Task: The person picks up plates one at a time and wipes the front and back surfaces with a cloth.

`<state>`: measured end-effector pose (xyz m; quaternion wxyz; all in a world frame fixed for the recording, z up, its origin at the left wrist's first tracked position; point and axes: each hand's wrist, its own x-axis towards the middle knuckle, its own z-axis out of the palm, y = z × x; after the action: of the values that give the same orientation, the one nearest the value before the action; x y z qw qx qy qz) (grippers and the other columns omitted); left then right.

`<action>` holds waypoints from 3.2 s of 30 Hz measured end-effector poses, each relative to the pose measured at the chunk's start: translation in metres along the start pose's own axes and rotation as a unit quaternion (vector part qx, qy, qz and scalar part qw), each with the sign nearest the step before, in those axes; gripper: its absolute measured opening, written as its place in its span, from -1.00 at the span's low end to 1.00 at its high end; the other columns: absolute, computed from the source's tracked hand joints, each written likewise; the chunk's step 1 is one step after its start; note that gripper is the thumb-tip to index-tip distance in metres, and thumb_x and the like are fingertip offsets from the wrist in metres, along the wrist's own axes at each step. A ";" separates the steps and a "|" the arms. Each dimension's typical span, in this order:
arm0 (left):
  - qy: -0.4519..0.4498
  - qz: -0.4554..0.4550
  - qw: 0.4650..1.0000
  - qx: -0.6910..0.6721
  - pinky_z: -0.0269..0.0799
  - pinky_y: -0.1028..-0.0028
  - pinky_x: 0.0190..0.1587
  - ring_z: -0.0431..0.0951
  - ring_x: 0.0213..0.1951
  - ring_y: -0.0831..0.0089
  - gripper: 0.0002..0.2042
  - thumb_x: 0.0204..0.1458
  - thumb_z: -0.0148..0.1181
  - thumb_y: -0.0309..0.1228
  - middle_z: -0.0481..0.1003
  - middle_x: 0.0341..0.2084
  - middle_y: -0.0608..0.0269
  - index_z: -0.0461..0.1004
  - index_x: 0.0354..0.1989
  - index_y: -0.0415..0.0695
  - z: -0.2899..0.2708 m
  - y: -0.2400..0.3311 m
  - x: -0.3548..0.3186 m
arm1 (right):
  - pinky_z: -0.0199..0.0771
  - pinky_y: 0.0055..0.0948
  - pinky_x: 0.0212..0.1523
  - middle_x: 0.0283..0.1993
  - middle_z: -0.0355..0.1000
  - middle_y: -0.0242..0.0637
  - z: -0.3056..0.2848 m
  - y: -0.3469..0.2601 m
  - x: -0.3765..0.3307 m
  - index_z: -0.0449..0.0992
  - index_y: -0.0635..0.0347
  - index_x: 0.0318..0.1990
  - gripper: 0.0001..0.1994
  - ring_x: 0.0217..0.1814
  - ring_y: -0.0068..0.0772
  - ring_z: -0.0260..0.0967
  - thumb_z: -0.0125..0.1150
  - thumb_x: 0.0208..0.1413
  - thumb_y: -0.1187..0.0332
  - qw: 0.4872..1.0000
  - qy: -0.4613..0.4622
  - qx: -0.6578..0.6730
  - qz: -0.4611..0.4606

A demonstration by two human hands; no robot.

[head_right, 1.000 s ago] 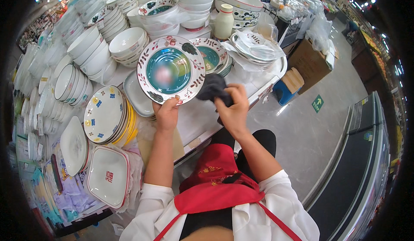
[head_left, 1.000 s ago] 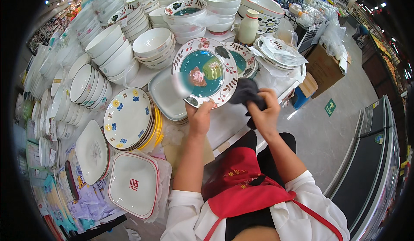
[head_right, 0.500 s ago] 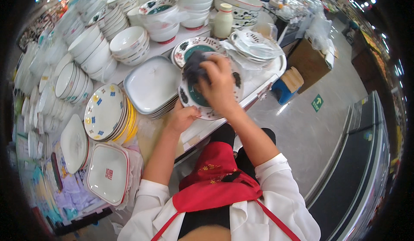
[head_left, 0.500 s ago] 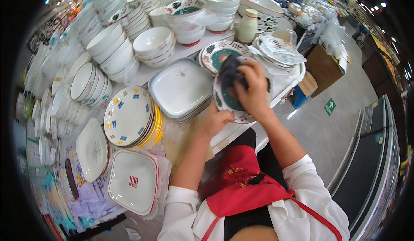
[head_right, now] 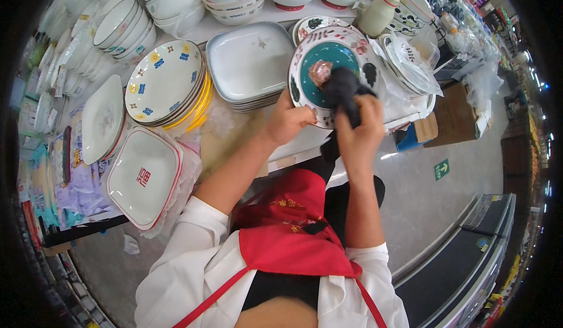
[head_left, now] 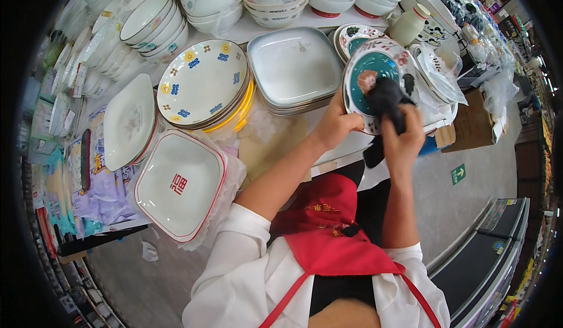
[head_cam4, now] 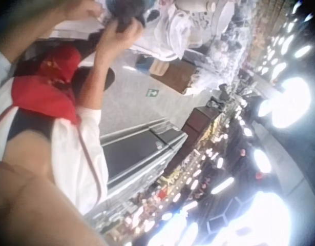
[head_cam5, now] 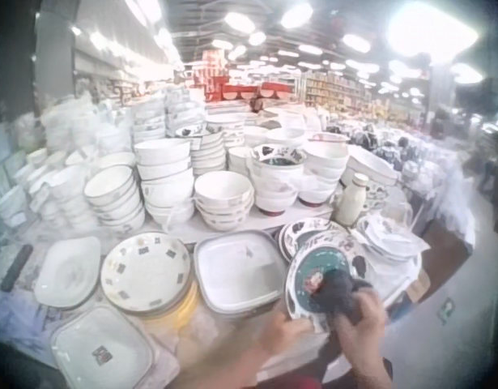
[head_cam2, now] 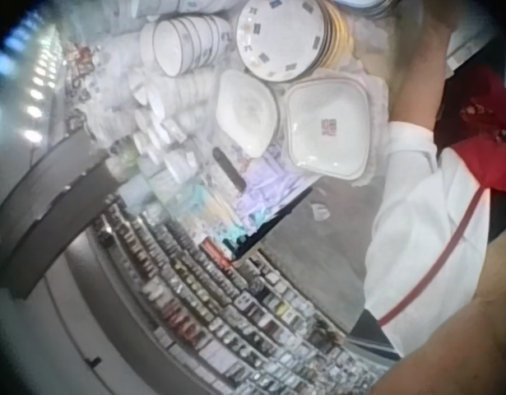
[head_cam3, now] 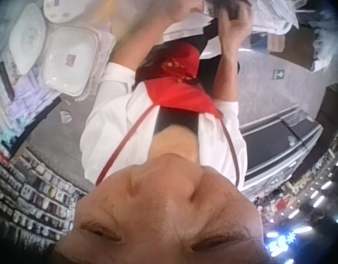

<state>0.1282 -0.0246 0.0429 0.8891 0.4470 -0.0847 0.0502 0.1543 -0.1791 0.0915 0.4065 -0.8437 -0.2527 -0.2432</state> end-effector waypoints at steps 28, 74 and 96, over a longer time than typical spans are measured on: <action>0.042 -0.059 0.995 0.067 0.42 0.44 -0.17 0.48 -0.26 0.41 -0.49 -0.21 0.02 -0.63 0.46 -0.28 0.22 0.27 0.06 -0.18 -0.010 0.016 -0.001 | 0.34 -0.48 -0.07 -0.13 0.39 -0.20 -0.056 0.050 -0.009 0.48 0.38 -0.18 -0.69 -0.12 -0.19 0.42 0.12 -0.20 0.67 0.994 -0.015 -0.094 0.048; -0.137 -0.074 0.988 -0.012 0.53 0.26 -0.12 0.51 -0.05 0.01 -0.43 -0.02 0.15 -0.35 0.34 0.06 -0.18 0.18 0.18 -0.25 0.011 0.028 0.002 | -0.15 -0.64 -0.80 -0.64 0.25 -0.38 -0.074 0.162 0.128 0.33 0.21 -0.53 -0.83 -0.78 -0.72 -0.10 0.00 0.06 0.38 0.794 0.098 0.255 0.543; -0.167 -0.126 0.955 0.211 0.46 0.45 -0.08 0.52 -0.10 0.40 -0.55 0.00 0.08 -0.62 0.41 -0.02 0.02 0.24 0.12 -0.30 0.013 0.000 -0.001 | 0.29 -0.44 -0.53 -0.62 0.35 -0.22 -0.035 0.071 0.079 0.46 0.33 -0.06 -0.66 -0.64 -0.49 0.23 0.30 0.02 0.38 0.997 0.037 -0.063 0.004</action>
<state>0.1257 -0.0350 0.0503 0.7468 0.6333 -0.1626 -0.1213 0.2511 -0.2272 0.1199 0.3628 -0.8589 -0.2182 -0.2882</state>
